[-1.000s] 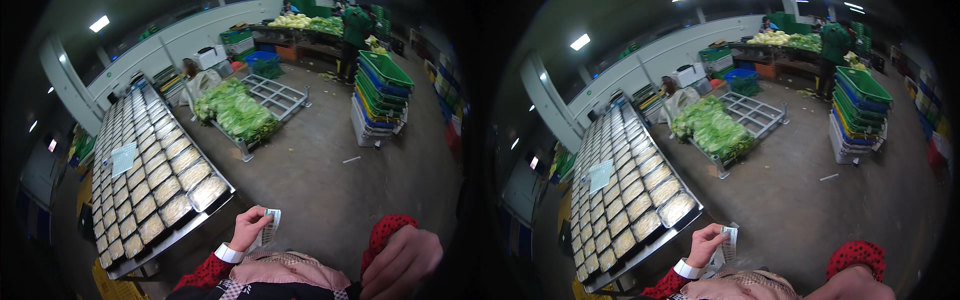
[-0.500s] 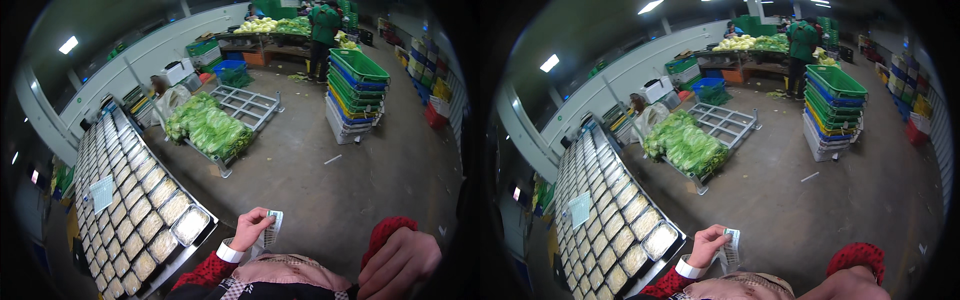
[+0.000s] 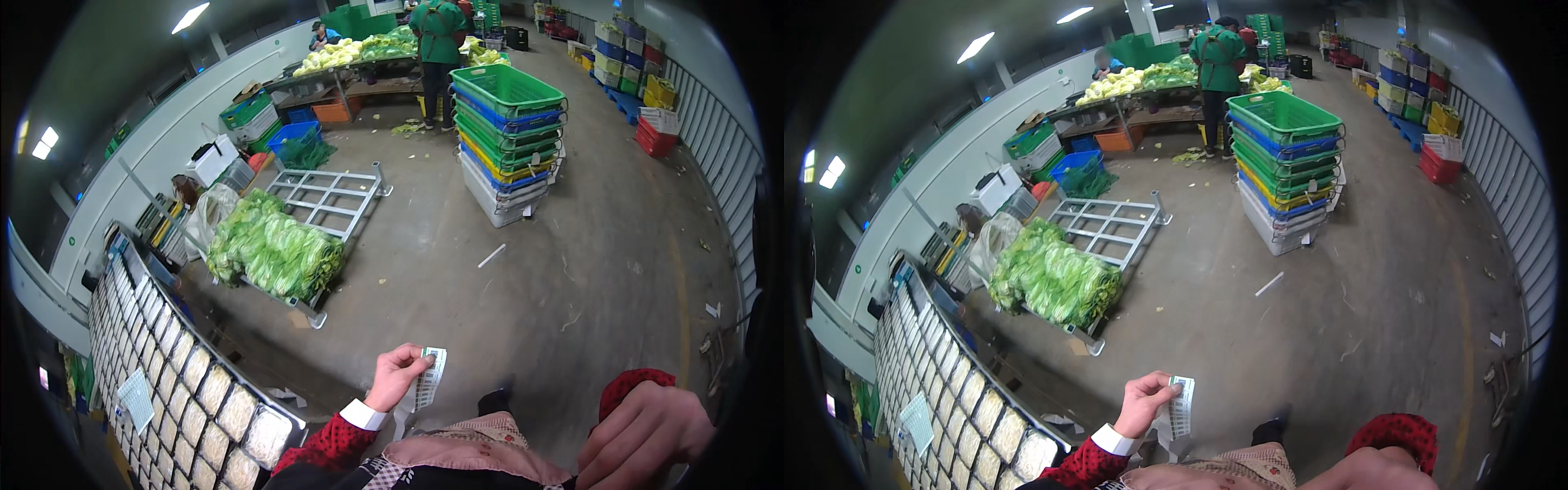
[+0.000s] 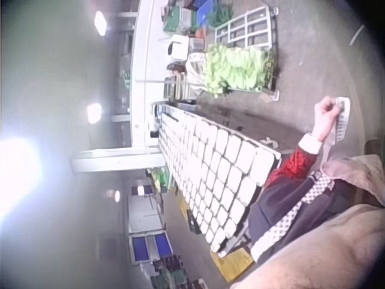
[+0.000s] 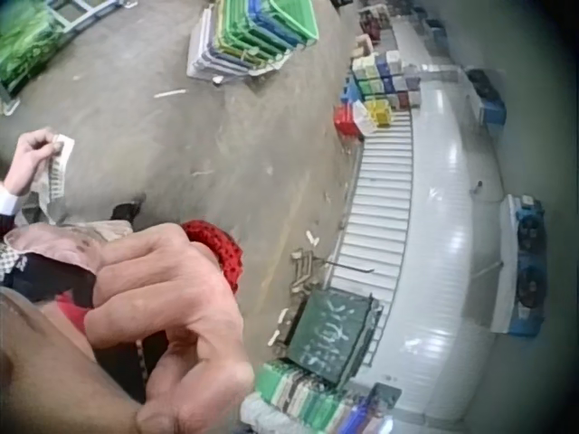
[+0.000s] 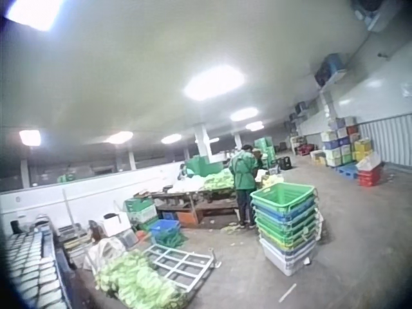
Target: The person applies printed labels to the lids of many prepacked noodle containers arranged on a table. They peel each label from a roll and press it onto a container, then move to the next one in sequence.
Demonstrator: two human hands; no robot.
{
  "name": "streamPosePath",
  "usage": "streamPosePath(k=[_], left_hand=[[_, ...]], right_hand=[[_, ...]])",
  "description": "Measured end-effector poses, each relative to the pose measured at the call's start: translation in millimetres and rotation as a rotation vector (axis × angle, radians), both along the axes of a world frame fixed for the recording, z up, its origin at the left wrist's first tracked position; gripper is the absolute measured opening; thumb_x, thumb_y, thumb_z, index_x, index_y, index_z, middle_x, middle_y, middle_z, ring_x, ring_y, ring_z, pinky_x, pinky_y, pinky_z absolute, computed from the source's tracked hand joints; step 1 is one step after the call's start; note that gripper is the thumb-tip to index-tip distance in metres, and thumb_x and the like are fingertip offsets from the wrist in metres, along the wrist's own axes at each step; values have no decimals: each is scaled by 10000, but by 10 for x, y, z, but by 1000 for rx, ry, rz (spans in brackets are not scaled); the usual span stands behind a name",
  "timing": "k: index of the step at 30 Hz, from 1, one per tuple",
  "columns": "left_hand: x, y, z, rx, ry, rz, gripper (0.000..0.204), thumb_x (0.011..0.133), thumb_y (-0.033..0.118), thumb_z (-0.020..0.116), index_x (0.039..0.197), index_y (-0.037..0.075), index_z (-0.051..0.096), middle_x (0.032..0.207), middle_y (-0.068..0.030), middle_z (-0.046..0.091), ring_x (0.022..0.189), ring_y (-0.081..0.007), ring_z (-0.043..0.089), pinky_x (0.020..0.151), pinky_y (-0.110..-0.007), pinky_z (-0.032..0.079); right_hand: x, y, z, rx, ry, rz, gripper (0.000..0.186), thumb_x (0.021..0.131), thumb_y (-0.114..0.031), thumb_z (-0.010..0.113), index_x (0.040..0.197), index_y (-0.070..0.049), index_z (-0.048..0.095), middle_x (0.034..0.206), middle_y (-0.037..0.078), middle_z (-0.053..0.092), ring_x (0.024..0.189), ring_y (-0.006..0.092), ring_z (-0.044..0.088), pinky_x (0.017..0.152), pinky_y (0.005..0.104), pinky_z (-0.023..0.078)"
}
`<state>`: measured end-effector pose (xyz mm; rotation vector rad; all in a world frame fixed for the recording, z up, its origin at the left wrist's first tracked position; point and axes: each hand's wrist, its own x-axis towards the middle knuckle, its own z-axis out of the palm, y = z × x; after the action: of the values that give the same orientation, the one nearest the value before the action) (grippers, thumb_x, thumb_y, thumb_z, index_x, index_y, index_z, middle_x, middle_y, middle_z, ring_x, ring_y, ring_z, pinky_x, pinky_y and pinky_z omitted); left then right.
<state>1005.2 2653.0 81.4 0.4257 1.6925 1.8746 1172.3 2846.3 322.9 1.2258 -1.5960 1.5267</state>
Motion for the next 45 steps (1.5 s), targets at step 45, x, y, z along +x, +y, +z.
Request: streamPosePath(k=[45], left_hand=[[-2331,11023,-72,139,-41,-506,92,890,93,652,916,4,662,811,16,650,736,-47,561,664,-218,464]], right_hand=[[592,8736,-5390,-1708,-1926,-1192,235,869,-247,589,694,-111,511,597,30,518,463,153,492,388,311,401]])
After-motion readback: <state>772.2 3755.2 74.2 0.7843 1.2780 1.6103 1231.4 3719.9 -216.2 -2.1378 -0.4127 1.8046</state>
